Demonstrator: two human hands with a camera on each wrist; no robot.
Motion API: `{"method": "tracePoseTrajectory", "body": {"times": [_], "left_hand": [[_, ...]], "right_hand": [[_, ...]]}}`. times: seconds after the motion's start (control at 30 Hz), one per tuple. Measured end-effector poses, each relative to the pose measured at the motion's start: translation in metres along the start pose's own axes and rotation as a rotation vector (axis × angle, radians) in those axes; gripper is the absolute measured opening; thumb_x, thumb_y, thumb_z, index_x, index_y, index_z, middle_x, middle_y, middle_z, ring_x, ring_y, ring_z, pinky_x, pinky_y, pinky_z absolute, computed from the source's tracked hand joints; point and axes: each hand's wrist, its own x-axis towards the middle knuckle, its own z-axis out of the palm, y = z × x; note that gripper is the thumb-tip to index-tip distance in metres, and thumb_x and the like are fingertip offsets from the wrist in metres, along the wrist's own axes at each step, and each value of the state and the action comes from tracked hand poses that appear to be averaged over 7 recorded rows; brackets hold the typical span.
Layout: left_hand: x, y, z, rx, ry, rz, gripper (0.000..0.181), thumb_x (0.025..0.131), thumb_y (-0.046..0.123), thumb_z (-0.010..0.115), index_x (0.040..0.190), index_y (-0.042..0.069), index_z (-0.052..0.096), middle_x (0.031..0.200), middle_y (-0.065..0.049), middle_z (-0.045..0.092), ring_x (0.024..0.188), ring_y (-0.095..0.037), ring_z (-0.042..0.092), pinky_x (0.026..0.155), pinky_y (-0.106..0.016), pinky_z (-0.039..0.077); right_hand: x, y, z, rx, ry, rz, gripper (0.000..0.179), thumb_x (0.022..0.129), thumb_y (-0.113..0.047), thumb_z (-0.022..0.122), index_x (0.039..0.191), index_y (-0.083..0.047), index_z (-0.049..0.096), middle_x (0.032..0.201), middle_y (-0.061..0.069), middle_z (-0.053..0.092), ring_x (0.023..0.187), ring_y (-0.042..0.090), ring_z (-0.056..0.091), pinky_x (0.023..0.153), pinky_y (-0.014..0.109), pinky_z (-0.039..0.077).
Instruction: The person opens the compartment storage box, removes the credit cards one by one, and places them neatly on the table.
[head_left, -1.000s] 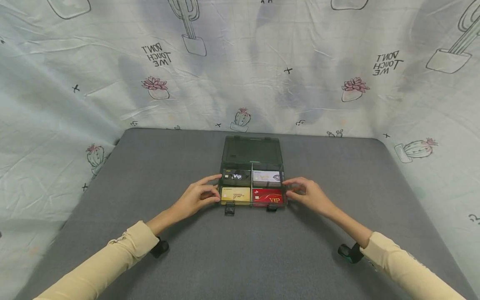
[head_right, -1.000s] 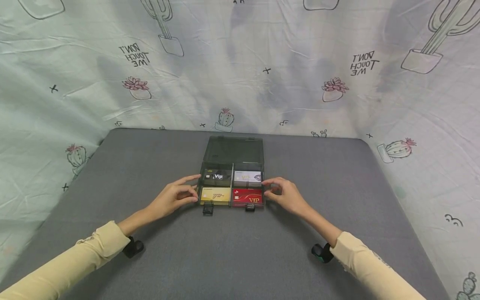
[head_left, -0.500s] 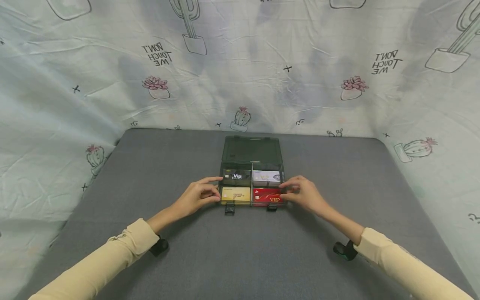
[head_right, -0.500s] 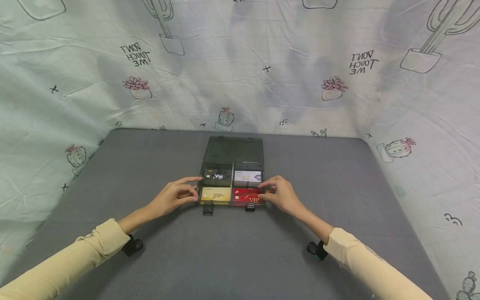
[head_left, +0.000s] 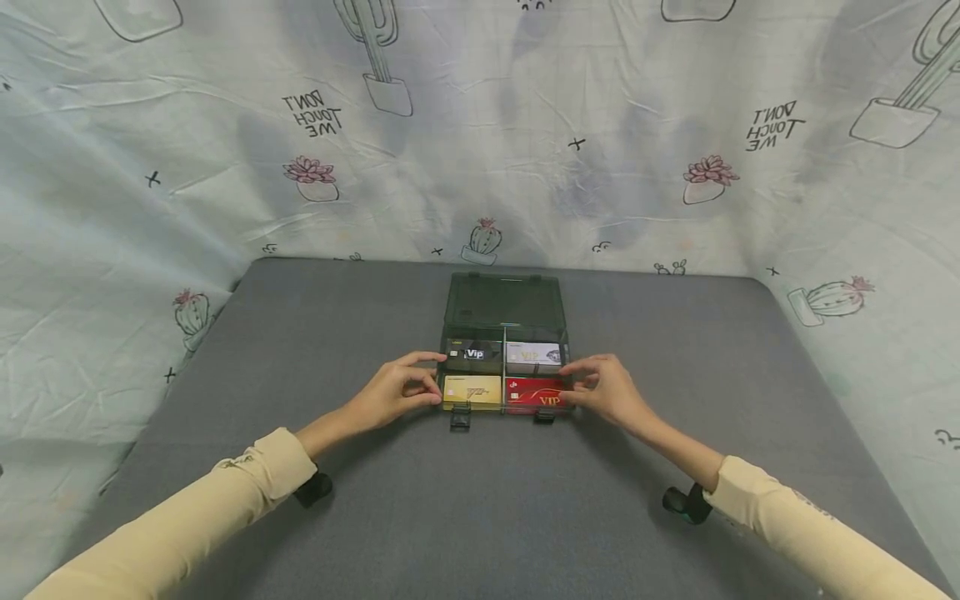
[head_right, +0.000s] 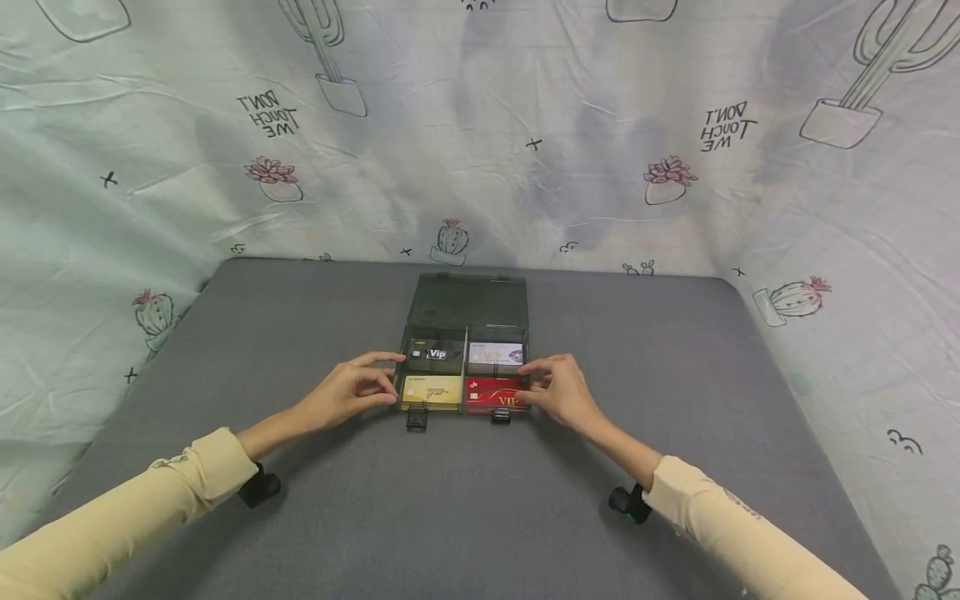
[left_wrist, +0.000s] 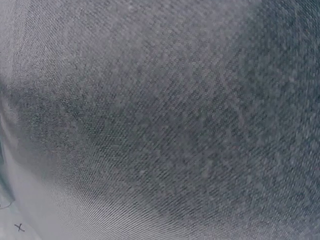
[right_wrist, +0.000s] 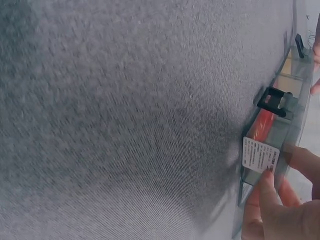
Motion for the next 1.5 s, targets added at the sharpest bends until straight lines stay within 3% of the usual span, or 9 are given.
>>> {"method": "tracePoseTrajectory", "body": {"times": [0.2, 0.37, 0.47, 0.6, 0.8, 0.97, 1.1, 1.27, 1.5], "left_hand": [[0.000, 0.000, 0.001, 0.045, -0.026, -0.005, 0.005, 0.085, 0.010, 0.071, 0.081, 0.010, 0.069, 0.138, -0.016, 0.046, 0.099, -0.025, 0.063, 0.076, -0.027, 0.058], [0.000, -0.001, 0.002, 0.053, -0.038, -0.006, 0.008, 0.085, 0.008, 0.070, 0.081, 0.012, 0.066, 0.139, -0.016, 0.044, 0.099, -0.025, 0.062, 0.078, -0.029, 0.057], [0.000, -0.001, 0.003, 0.050, -0.039, -0.014, 0.007, 0.086, 0.008, 0.070, 0.081, 0.012, 0.066, 0.140, -0.016, 0.044, 0.097, -0.023, 0.062, 0.077, -0.029, 0.057], [0.001, -0.002, 0.003, 0.033, -0.034, -0.005, 0.006, 0.085, 0.007, 0.071, 0.081, 0.010, 0.067, 0.138, -0.018, 0.045, 0.102, -0.027, 0.062, 0.081, -0.029, 0.057], [0.000, -0.004, 0.003, 0.039, -0.009, 0.023, 0.005, 0.083, 0.009, 0.073, 0.080, 0.009, 0.068, 0.136, -0.019, 0.048, 0.114, -0.032, 0.057, 0.086, -0.033, 0.056], [-0.002, -0.005, 0.004, 0.039, -0.007, 0.040, 0.008, 0.085, 0.010, 0.071, 0.090, 0.005, 0.069, 0.140, -0.021, 0.044, 0.117, -0.033, 0.055, 0.088, -0.033, 0.055], [-0.001, -0.006, 0.004, 0.020, 0.006, 0.049, 0.019, 0.084, 0.005, 0.072, 0.101, 0.000, 0.068, 0.140, -0.022, 0.044, 0.117, -0.034, 0.055, 0.092, -0.031, 0.053], [-0.001, -0.007, 0.003, -0.009, 0.006, 0.020, 0.028, 0.082, 0.004, 0.073, 0.108, -0.003, 0.066, 0.140, -0.021, 0.046, 0.118, -0.031, 0.056, 0.093, -0.028, 0.052], [-0.001, -0.011, 0.003, -0.057, -0.001, -0.020, 0.032, 0.082, 0.005, 0.073, 0.111, -0.005, 0.065, 0.143, -0.020, 0.045, 0.121, -0.031, 0.054, 0.093, -0.026, 0.051]], "right_hand": [[0.003, -0.001, -0.002, -0.033, -0.061, 0.025, 0.027, 0.081, -0.009, 0.077, 0.106, -0.002, 0.072, 0.106, 0.017, 0.066, 0.086, 0.027, 0.067, 0.059, 0.027, 0.048], [0.005, -0.004, -0.001, -0.107, -0.112, 0.039, 0.031, 0.082, -0.012, 0.076, 0.110, -0.001, 0.071, 0.115, 0.022, 0.064, 0.090, 0.030, 0.067, 0.064, 0.033, 0.056], [0.009, -0.005, 0.001, -0.168, -0.138, 0.011, 0.034, 0.082, -0.015, 0.077, 0.111, 0.001, 0.070, 0.114, 0.023, 0.064, 0.081, 0.023, 0.065, 0.063, 0.032, 0.055], [0.012, -0.008, 0.002, -0.214, -0.155, 0.008, 0.036, 0.080, -0.017, 0.080, 0.110, 0.002, 0.071, 0.106, 0.018, 0.068, 0.065, 0.012, 0.053, 0.053, 0.024, 0.044], [0.016, -0.014, 0.002, -0.255, -0.171, 0.007, 0.037, 0.078, -0.017, 0.081, 0.107, 0.003, 0.071, 0.095, 0.013, 0.069, 0.062, 0.012, 0.044, 0.052, 0.022, 0.037], [0.015, -0.016, 0.002, -0.274, -0.175, 0.001, 0.037, 0.078, -0.017, 0.081, 0.106, 0.004, 0.071, 0.099, 0.015, 0.069, 0.067, 0.014, 0.044, 0.054, 0.022, 0.038], [0.015, -0.015, 0.003, -0.271, -0.166, -0.014, 0.036, 0.078, -0.017, 0.081, 0.106, 0.005, 0.071, 0.090, 0.012, 0.068, 0.064, 0.013, 0.042, 0.052, 0.022, 0.036], [0.015, -0.013, 0.003, -0.265, -0.161, -0.024, 0.036, 0.078, -0.016, 0.081, 0.106, 0.005, 0.071, 0.081, 0.008, 0.064, 0.061, 0.012, 0.041, 0.051, 0.022, 0.033], [0.017, -0.013, 0.004, -0.292, -0.171, -0.034, 0.036, 0.078, -0.016, 0.081, 0.105, 0.005, 0.072, 0.084, 0.010, 0.067, 0.059, 0.010, 0.041, 0.050, 0.021, 0.034]]}}
